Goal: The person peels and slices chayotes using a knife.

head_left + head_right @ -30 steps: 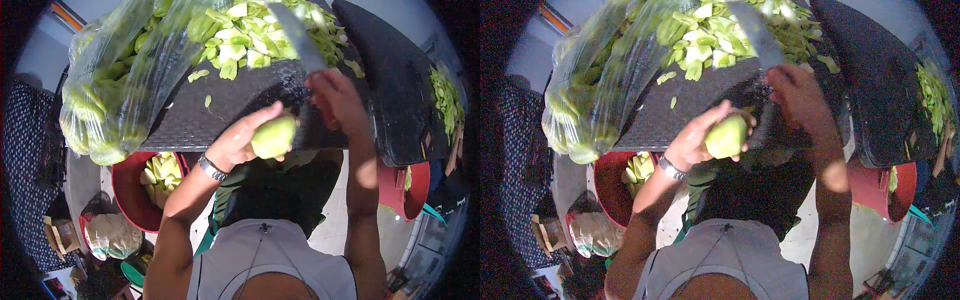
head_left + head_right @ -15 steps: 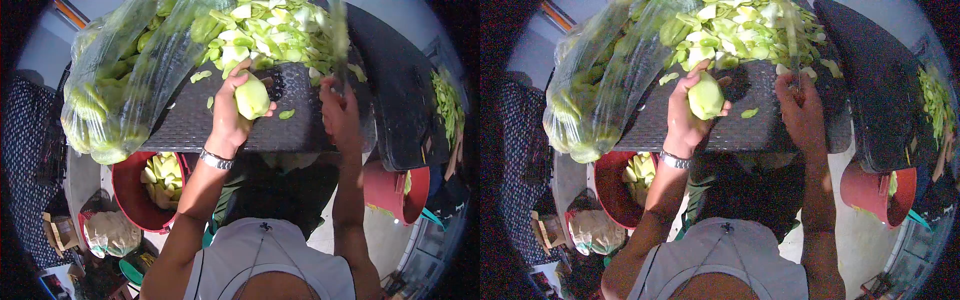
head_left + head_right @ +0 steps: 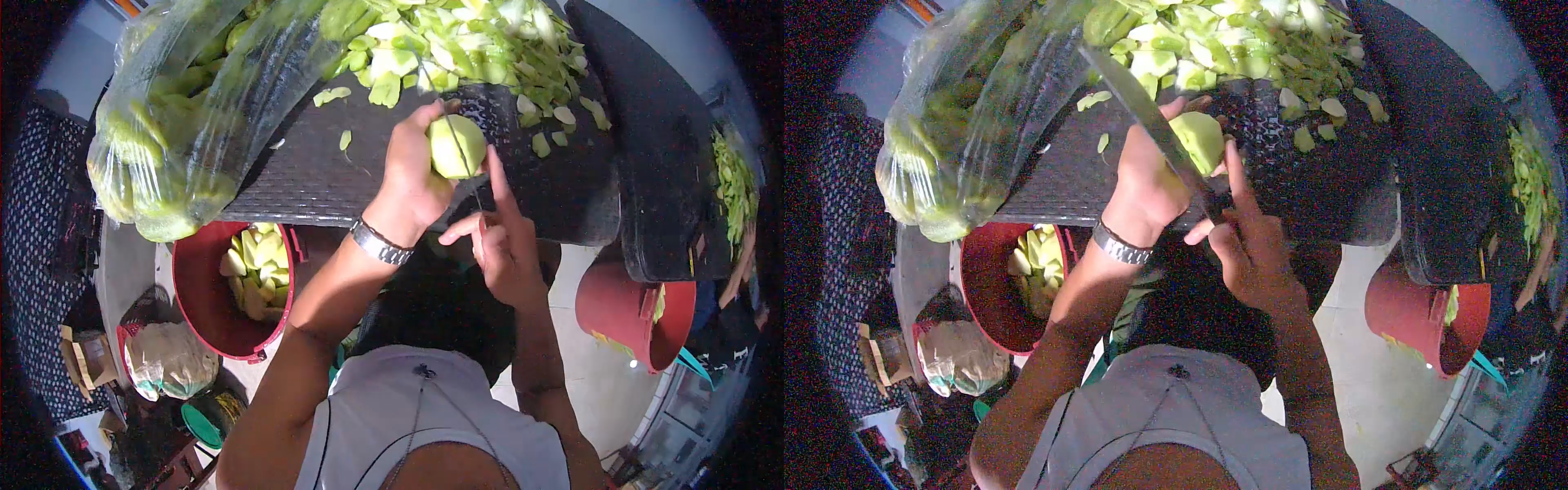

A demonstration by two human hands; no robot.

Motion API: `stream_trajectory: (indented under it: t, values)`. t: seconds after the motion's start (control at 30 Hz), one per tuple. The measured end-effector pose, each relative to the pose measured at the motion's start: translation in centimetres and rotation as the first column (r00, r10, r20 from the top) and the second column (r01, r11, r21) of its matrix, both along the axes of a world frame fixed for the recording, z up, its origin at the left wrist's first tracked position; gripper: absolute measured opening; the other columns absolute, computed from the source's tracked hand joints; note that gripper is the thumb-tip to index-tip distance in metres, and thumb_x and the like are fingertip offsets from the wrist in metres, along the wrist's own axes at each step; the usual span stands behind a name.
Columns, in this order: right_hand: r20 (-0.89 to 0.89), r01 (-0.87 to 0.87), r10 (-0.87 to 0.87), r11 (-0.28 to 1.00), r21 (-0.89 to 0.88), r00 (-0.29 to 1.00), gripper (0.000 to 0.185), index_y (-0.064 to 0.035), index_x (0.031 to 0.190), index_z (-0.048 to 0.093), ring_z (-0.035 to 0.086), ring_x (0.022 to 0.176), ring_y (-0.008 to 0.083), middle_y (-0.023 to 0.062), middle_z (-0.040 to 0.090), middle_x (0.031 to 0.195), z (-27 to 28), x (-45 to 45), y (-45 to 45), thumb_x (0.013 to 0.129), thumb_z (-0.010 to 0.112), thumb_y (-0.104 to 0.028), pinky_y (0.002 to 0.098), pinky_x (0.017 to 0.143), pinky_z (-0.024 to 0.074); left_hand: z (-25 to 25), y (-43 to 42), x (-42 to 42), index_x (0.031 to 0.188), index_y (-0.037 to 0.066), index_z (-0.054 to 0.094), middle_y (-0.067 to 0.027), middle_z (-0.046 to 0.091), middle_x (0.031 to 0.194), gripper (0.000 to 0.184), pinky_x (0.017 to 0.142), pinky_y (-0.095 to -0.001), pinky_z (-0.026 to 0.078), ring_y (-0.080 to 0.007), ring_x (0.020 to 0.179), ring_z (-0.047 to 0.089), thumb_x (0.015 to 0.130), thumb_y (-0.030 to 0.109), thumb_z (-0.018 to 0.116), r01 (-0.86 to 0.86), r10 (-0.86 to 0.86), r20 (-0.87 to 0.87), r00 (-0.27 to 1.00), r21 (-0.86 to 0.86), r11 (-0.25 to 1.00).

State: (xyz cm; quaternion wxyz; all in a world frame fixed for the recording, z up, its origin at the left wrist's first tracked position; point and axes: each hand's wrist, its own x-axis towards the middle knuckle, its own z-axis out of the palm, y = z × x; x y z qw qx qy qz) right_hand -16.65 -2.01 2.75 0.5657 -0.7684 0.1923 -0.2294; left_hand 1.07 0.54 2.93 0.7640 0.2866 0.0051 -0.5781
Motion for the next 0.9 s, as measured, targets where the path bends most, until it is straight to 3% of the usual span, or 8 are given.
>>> stream_trajectory:
  t: [0.03,0.17,0.27,0.43,0.57,0.67,0.9]
  values:
    - [0.012,-0.001,0.001,1.000,-0.012,1.000,0.073,-0.0050,0.161,0.010,0.070,0.064,0.0193,0.0133,0.076,0.083,-0.2,0.2,0.1,0.105,0.039,-0.041,0.0343,0.060,0.0506,0.0,0.0,-0.1,0.116,0.006,0.059,-0.0104,0.066,0.092,0.032,0.071,-0.0439,0.054,-0.0287,0.083,0.065,0.107,0.031,0.040,0.003,-0.003,0.013,1.000,-0.006,1.000]
    - [-0.008,-0.002,0.003,0.997,0.082,1.000,0.069,-0.0045,0.161,0.010,0.066,0.060,0.0173,0.0115,0.076,0.081,-0.3,0.1,0.0,0.105,0.037,-0.035,0.0330,0.056,0.0479,0.5,0.1,-0.8,0.116,0.008,0.058,-0.0081,0.066,0.091,0.033,0.071,-0.0412,0.054,-0.0255,0.081,0.066,0.108,0.032,0.038,-0.032,0.030,0.094,0.995,0.019,0.999]
    - [0.026,-0.023,0.020,0.994,0.104,0.999,0.069,-0.0026,0.160,0.010,0.058,0.053,0.0134,0.0101,0.075,0.079,-0.4,0.5,0.0,0.106,0.035,-0.037,0.0301,0.052,0.0440,1.1,0.6,-1.0,0.106,0.005,0.062,-0.0078,0.065,0.086,0.028,0.072,-0.0393,0.054,-0.0231,0.078,0.064,0.104,0.025,0.043,0.002,-0.003,0.035,0.999,0.020,1.000]
    - [0.068,-0.019,0.008,0.987,0.158,0.998,0.072,-0.0004,0.160,0.010,0.048,0.048,0.0081,0.0082,0.075,0.075,-1.2,0.5,0.3,0.107,0.034,-0.044,0.0270,0.048,0.0392,2.1,0.7,-1.3,0.105,0.004,0.061,-0.0101,0.065,0.087,0.028,0.071,-0.0410,0.055,-0.0254,0.077,0.063,0.103,0.024,0.040,-0.051,0.050,0.009,0.999,0.063,0.997]
    - [0.084,-0.030,0.016,0.987,0.160,0.996,0.074,-0.0010,0.160,0.010,0.048,0.048,0.0081,0.0075,0.074,0.074,-1.5,0.5,0.2,0.107,0.034,-0.046,0.0270,0.047,0.0382,1.8,0.9,-1.2,0.113,0.008,0.062,-0.0074,0.067,0.091,0.034,0.072,-0.0437,0.054,-0.0253,0.080,0.065,0.106,0.029,0.036,-0.042,0.034,0.073,0.997,0.107,0.993]
    - [0.067,-0.030,0.019,0.985,0.169,0.998,0.075,-0.0016,0.160,0.010,0.049,0.048,0.0084,0.0073,0.074,0.073,-1.1,0.6,0.3,0.106,0.033,-0.048,0.0272,0.047,0.0382,2.2,0.9,-1.4,0.106,0.004,0.060,-0.0117,0.064,0.086,0.031,0.068,-0.0416,0.055,-0.0269,0.074,0.063,0.104,0.025,0.038,-0.052,0.051,0.015,0.999,0.101,0.994]
    - [0.058,-0.033,0.024,0.987,0.156,0.998,0.071,-0.0050,0.161,0.011,0.052,0.050,0.0108,0.0077,0.073,0.071,-1.4,0.6,0.3,0.106,0.034,-0.043,0.0289,0.049,0.0408,1.3,0.8,-1.2,0.107,0.004,0.060,-0.0107,0.064,0.082,0.032,0.065,-0.0413,0.054,-0.0263,0.070,0.063,0.105,0.027,0.038,-0.040,0.041,-0.003,0.999,0.060,0.997]
